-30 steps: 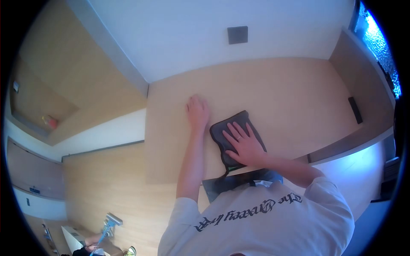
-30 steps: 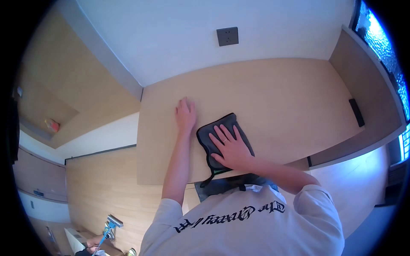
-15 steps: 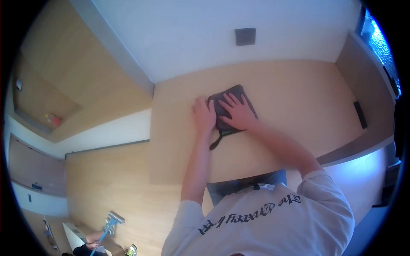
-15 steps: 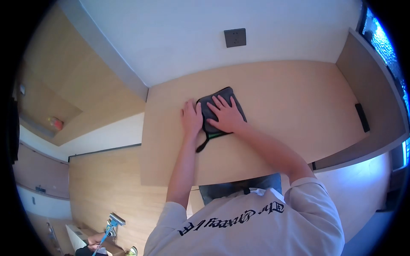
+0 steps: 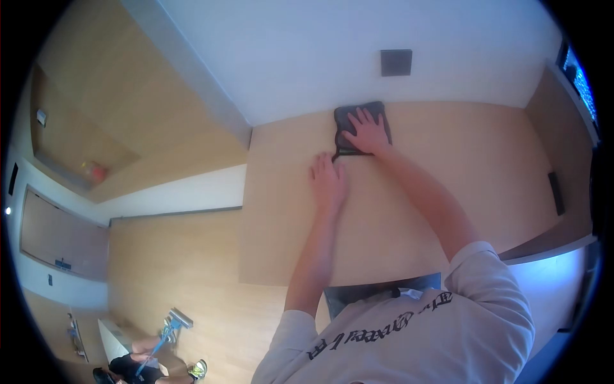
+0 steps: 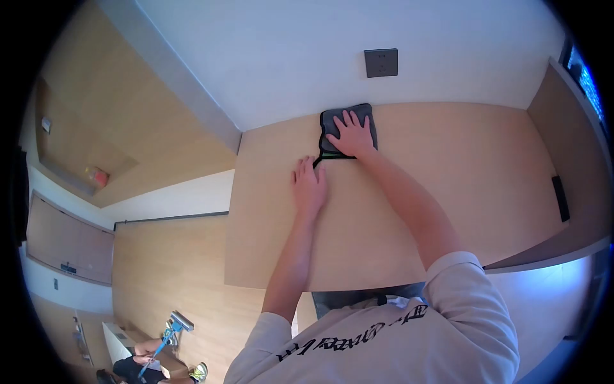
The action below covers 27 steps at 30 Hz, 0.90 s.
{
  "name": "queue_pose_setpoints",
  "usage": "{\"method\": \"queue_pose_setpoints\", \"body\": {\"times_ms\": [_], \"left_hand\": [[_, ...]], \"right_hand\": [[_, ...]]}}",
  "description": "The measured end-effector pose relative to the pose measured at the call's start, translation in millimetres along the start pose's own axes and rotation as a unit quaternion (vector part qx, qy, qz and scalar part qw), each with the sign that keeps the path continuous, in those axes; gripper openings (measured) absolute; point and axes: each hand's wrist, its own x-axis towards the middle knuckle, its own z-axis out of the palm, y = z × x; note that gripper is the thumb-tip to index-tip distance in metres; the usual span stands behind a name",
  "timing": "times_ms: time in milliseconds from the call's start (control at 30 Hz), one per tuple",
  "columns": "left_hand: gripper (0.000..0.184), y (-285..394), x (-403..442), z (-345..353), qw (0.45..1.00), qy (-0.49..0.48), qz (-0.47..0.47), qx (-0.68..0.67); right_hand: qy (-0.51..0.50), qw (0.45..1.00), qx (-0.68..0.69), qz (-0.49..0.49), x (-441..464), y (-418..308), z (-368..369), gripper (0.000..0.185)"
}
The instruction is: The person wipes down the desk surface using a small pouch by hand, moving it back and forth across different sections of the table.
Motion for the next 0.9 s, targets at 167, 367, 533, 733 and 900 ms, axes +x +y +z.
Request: {"method": "queue_pose_setpoints", "body": {"times_ms": [167, 367, 533, 733, 900], "left_hand": [[0.044, 4.5, -9.9, 22.3, 0.999, 0.032, 0.008, 0.033], [0.047, 14.0, -9.6, 10.5, 0.999, -0.008, -0.012, -0.042], [0.047, 2.5, -5.0, 27.0, 0.999, 0.034, -0.001, 0.001], [0.043, -0.2, -3.2, 28.2, 0.999, 0.03, 0.008, 0.008], [0.043, -3.4, -6.7, 28.6, 0.999, 0.031, 0.024, -0.038]], "right_hand": [[0.008, 1.0, 0.006, 0.01, -9.6, 15.3, 11.7, 0.072], [0.011, 1.0, 0.006, 0.011, -39.4, 14.2, 5.9, 0.071], [0.019, 1.0, 0.004, -0.014, -83.3, 15.3, 4.6, 0.067], [0.025, 0.998, -0.011, -0.061, -152.7, 17.3, -2.2, 0.065], [0.017, 0.995, -0.01, -0.102, -204.7, 21.4, -8.3, 0.066]]}}
